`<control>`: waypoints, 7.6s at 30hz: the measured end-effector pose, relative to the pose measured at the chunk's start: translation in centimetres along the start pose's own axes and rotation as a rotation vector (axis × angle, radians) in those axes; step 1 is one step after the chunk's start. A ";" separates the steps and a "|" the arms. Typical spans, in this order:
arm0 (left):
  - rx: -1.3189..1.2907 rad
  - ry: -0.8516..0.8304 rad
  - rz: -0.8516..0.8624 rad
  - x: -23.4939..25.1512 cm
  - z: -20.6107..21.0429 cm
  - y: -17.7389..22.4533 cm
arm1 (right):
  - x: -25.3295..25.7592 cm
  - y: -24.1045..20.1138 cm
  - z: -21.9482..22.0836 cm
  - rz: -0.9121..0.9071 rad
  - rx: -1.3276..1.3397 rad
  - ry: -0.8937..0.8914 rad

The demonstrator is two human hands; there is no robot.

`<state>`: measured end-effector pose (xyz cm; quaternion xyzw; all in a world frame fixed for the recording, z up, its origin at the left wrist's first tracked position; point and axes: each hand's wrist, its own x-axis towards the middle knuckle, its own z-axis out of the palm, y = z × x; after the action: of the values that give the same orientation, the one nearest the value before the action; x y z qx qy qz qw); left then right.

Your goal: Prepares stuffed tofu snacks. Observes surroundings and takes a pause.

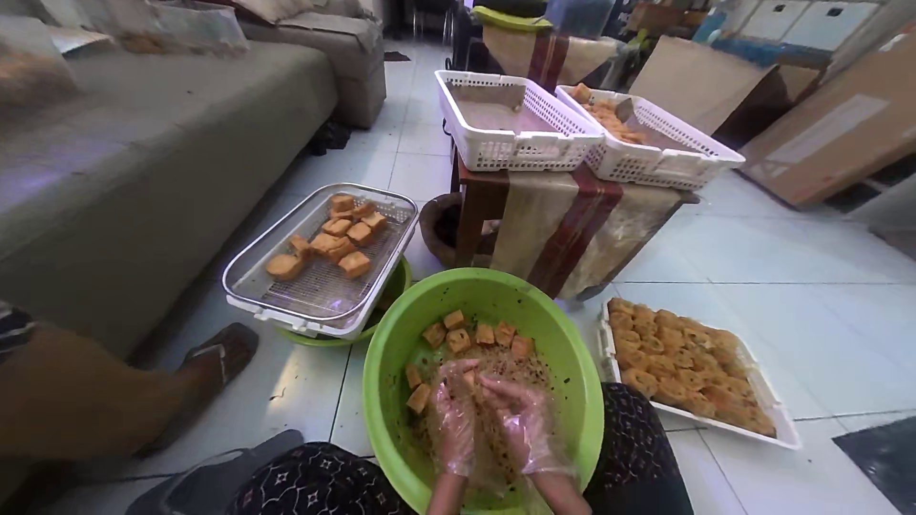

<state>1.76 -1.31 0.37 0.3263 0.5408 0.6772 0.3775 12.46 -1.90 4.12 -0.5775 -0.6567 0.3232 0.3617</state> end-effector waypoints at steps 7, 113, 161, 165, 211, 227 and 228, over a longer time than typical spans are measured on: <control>0.001 -0.095 0.025 0.6 -0.3 -0.2 | 3.6 -1.6 -0.5 0.128 -0.231 -0.372; -0.185 0.157 0.201 1.1 -1.1 -0.6 | 1.6 -2.9 -0.4 0.314 0.230 -0.422; 0.400 -0.066 -0.091 2.3 -2.1 0.5 | 7.2 1.9 -1.2 0.466 0.274 -0.478; 0.399 0.031 -0.335 3.2 -2.1 0.9 | 7.9 7.0 1.9 0.118 -0.440 -0.841; -0.005 -0.081 0.377 0.3 -1.5 -0.6 | 0.8 -3.7 0.8 0.336 0.157 -0.247; 0.296 -0.161 -0.402 2.1 -2.0 0.7 | 3.6 -2.0 0.2 0.046 -0.243 -0.309; 0.275 -0.160 -0.420 2.2 -2.0 0.7 | 3.7 -2.2 -0.3 0.023 -0.225 -0.331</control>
<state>-1.18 -0.49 0.70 0.3075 0.6520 0.4764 0.5033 11.25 1.53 6.53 -0.5605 -0.7327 0.3424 0.1783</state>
